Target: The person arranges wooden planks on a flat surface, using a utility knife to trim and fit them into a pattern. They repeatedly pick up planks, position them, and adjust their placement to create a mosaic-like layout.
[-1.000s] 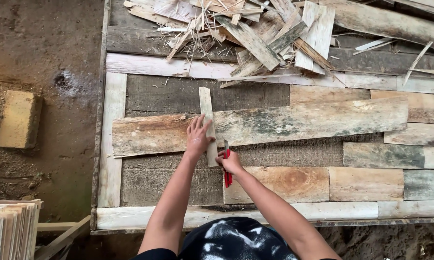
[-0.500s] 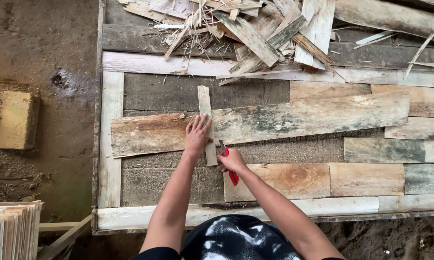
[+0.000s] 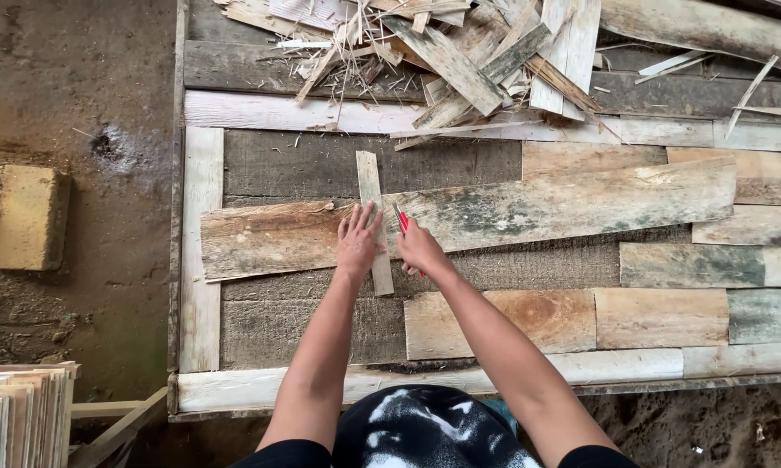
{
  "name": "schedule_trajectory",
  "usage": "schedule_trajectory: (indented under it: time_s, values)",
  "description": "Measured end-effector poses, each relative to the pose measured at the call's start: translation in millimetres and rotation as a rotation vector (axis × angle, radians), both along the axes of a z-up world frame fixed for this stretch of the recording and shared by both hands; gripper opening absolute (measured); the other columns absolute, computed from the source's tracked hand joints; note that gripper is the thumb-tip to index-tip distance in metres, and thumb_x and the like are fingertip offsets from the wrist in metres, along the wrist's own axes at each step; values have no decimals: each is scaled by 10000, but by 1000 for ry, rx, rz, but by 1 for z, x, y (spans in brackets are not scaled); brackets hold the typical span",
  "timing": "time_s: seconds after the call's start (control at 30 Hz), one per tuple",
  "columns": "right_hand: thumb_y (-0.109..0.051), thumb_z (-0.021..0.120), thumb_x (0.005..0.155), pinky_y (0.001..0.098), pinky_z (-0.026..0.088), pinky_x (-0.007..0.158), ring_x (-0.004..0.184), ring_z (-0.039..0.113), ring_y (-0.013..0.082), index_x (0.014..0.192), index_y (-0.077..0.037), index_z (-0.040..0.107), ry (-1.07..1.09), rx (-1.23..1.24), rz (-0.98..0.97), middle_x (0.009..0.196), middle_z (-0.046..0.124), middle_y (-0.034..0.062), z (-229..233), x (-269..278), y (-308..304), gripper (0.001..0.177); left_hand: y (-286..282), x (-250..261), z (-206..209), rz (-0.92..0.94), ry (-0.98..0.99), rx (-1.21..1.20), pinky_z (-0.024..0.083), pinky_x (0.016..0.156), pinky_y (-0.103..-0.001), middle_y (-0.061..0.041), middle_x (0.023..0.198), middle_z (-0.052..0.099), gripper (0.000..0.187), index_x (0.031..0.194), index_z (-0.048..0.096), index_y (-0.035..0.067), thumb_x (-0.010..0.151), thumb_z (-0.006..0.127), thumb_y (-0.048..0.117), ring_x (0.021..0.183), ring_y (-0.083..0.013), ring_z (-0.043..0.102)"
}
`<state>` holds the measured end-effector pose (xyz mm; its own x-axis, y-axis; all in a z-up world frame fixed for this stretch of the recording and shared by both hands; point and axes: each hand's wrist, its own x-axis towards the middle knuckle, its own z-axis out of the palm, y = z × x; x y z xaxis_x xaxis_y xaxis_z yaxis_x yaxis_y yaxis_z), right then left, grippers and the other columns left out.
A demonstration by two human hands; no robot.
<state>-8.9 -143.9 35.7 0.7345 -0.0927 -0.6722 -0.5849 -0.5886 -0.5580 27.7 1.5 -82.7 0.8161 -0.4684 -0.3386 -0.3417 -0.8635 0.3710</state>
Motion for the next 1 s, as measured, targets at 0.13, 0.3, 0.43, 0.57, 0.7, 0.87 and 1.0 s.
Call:
schedule_trajectory:
  time_s: [0.13,0.3,0.43,0.57,0.7,0.87,1.0]
  values:
    - [-203,343,995,594,593,865,1055,698,489,1397,113,394,-2,-148,51,1197,643,382,40,19,28,514,-3,0,1,9,15,21,202,1269,-527,62,1730,115,889,1609,338,294,853,803,352,1595,-228,92]
    - [-173,340,967,625,576,880,1077,668,544,1345,130,409,-3,-172,68,1177,632,399,38,32,37,489,-4,-1,10,6,18,67,204,1272,-510,72,1729,108,872,1613,325,306,879,794,303,1594,-224,93]
    - [-214,355,979,629,547,923,1125,648,548,1326,108,412,34,-193,100,1215,634,378,31,33,42,477,-3,-2,16,12,42,56,198,1275,-506,83,1730,99,870,1616,319,310,882,786,271,1596,-215,83]
    - [-180,354,975,632,549,928,1120,648,552,1313,103,423,22,-189,100,1205,640,380,22,38,43,446,-1,0,17,15,41,35,193,1275,-500,74,1729,114,846,1618,320,302,900,761,223,1596,-217,92]
    - [-181,366,947,639,548,920,1122,640,563,1325,91,390,51,-166,131,1209,633,376,43,36,48,466,-1,-2,9,13,18,17,192,1273,-502,75,1727,119,869,1616,315,305,883,768,194,1596,-222,93]
    - [-191,366,941,643,538,938,1128,637,565,1337,89,366,54,-163,151,1232,625,375,47,36,49,485,0,1,10,33,32,-9,190,1273,-510,73,1726,134,891,1613,313,296,867,782,169,1595,-220,99]
    - [-219,363,960,632,536,951,1131,641,553,1338,69,363,53,-184,160,1233,628,357,32,40,44,475,-2,-1,6,50,30,10,192,1273,-505,73,1725,144,947,1629,246,276,864,789,146,1593,-202,107]
